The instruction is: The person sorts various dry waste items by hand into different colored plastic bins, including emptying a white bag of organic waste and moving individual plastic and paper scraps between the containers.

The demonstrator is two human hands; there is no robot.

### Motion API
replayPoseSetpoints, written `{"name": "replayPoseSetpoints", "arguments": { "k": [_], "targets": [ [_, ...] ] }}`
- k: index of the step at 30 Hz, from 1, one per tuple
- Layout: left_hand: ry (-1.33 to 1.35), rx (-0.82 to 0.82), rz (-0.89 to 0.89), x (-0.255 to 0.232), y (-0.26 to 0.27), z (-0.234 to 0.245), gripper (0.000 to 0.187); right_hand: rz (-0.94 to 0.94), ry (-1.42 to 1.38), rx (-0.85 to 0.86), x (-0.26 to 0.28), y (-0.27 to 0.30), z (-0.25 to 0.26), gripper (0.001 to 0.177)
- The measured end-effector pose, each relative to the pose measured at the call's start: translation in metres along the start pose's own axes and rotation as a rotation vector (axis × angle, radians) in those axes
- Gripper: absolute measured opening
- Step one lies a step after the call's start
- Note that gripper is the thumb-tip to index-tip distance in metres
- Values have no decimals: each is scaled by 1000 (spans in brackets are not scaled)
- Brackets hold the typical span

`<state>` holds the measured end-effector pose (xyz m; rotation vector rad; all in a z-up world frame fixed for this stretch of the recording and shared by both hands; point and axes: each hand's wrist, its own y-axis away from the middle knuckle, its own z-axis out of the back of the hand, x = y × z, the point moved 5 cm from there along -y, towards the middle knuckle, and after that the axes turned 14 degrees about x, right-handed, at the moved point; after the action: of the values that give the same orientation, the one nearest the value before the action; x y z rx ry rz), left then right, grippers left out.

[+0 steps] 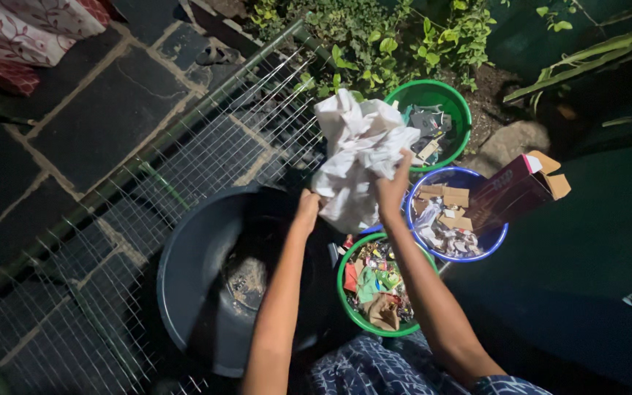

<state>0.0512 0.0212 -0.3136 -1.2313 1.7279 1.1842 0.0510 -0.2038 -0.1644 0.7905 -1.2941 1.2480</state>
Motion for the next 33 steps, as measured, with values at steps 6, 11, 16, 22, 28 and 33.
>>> {"name": "replayPoseSetpoints", "arguments": {
  "k": [6, 11, 16, 22, 28, 33],
  "targets": [
    [-257, -243, 110, -3, 26, 51, 48, 68, 289, 253, -9, 46, -65, 76],
    [-408, -481, 212, 0, 73, 93, 52, 71, 558, 599, 10, 78, -116, 85],
    [-344, -735, -63, -28, 106, 106, 59, 204, 695, 759, 10, 116, -142, 93],
    [-1200, -481, -627, -144, 139, -3, 50, 139, 692, 1009, -40, 137, -155, 86],
    [-1564, -39, -306, -126, 117, -50, 33, 664, 275, 849, -65, 128, -119, 65],
    [-1671, 11, -227, -96, 104, -40, 63, 17, 427, 914, -140, 104, -60, 27]
  ]
}}
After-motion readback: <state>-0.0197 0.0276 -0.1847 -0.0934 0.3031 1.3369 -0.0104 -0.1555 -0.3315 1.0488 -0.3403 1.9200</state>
